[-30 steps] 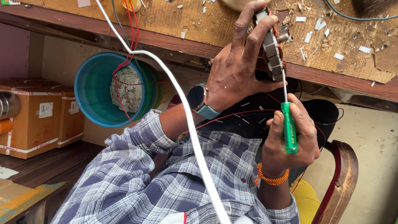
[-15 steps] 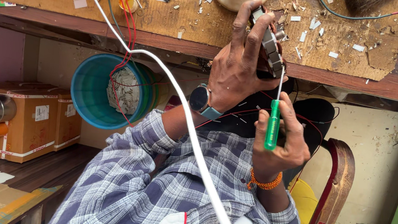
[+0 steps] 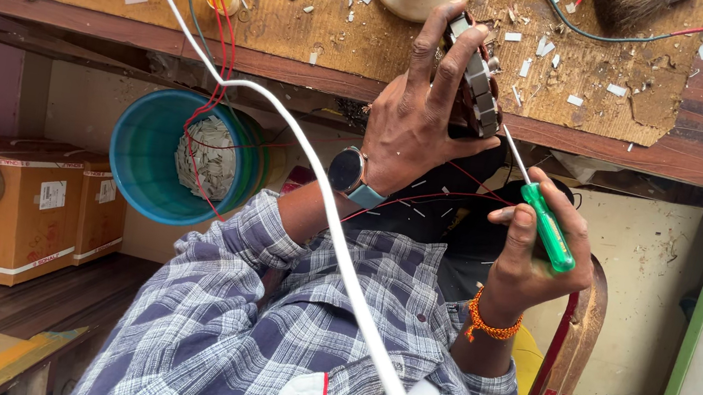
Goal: The person uses a green screwdriver to pry and adjust the copper windings on a motor armature. They repeatedly rotate the armature to access different sections while seated at a cluttered workbench.
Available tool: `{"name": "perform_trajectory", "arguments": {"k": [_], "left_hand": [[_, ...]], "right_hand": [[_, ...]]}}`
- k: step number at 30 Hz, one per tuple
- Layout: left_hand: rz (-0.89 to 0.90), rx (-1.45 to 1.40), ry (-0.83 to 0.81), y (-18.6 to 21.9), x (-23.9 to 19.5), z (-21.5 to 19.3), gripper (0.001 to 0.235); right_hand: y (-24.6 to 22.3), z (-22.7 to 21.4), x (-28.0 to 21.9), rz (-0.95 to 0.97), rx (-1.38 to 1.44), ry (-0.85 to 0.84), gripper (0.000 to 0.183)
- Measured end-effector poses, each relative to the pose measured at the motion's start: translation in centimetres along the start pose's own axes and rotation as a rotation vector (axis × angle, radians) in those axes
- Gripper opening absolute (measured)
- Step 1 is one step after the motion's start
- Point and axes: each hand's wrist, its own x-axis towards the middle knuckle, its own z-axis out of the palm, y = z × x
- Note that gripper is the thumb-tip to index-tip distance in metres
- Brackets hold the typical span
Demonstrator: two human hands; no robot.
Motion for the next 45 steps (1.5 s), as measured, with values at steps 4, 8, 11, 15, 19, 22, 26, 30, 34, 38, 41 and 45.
{"name": "perform_trajectory", "arguments": {"k": [4,8,11,15,19,22,26,30,34,38,41,45], "left_hand": [[-0.006,-0.001,-0.009,0.2,0.0,-0.2,0.125],[0.029,-0.006,-0.029,0.0,0.0,-0.4,0.125],[0.059,0.007,-0.064,-0.4,0.1,-0.7,0.125],[0.105,0.004,-0.096,-0.6,0.2,-0.9,0.123],[0.109,0.03,-0.131,-0.3,0.6,-1.1,0.121],[0.163,0.054,-0.207,-0.6,1.3,-1.7,0.12],[0.215,-0.033,-0.213,-1.9,2.4,-1.8,0.131],[-0.006,-0.146,-0.21,-1.8,2.1,-1.4,0.14],[0.016,-0.165,-0.171,-1.7,1.8,-1.2,0.139],[0.107,-0.09,-0.196,-1.8,1.3,-1.1,0.14],[0.182,-0.068,-0.146,-2.0,1.5,-1.1,0.14],[0.203,-0.044,-0.152,-2.0,1.8,-1.3,0.135]], "right_hand": [[-0.2,0.5,0.2,-0.016,-0.025,-0.028,0.034],[-0.7,0.4,0.4,-0.008,-0.095,-0.069,0.031],[-0.7,0.3,1.0,0.031,-0.061,-0.085,0.031],[-0.1,0.2,1.5,0.031,-0.005,-0.075,0.029],[0.8,-0.1,2.1,0.0,-0.019,-0.053,0.028],[1.1,-0.3,2.1,-0.017,0.0,-0.062,0.029],[1.3,-0.3,1.6,-0.019,0.004,-0.09,0.034],[1.3,-0.4,1.3,-0.022,0.04,-0.025,0.04],[1.1,-0.8,0.9,-0.012,0.086,0.086,0.042],[1.0,-1.1,-0.2,-0.011,0.133,0.07,0.042],[1.3,-0.8,-0.7,-0.011,0.155,0.067,0.04],[1.4,-0.4,-0.5,-0.009,0.142,0.051,0.039]]}}
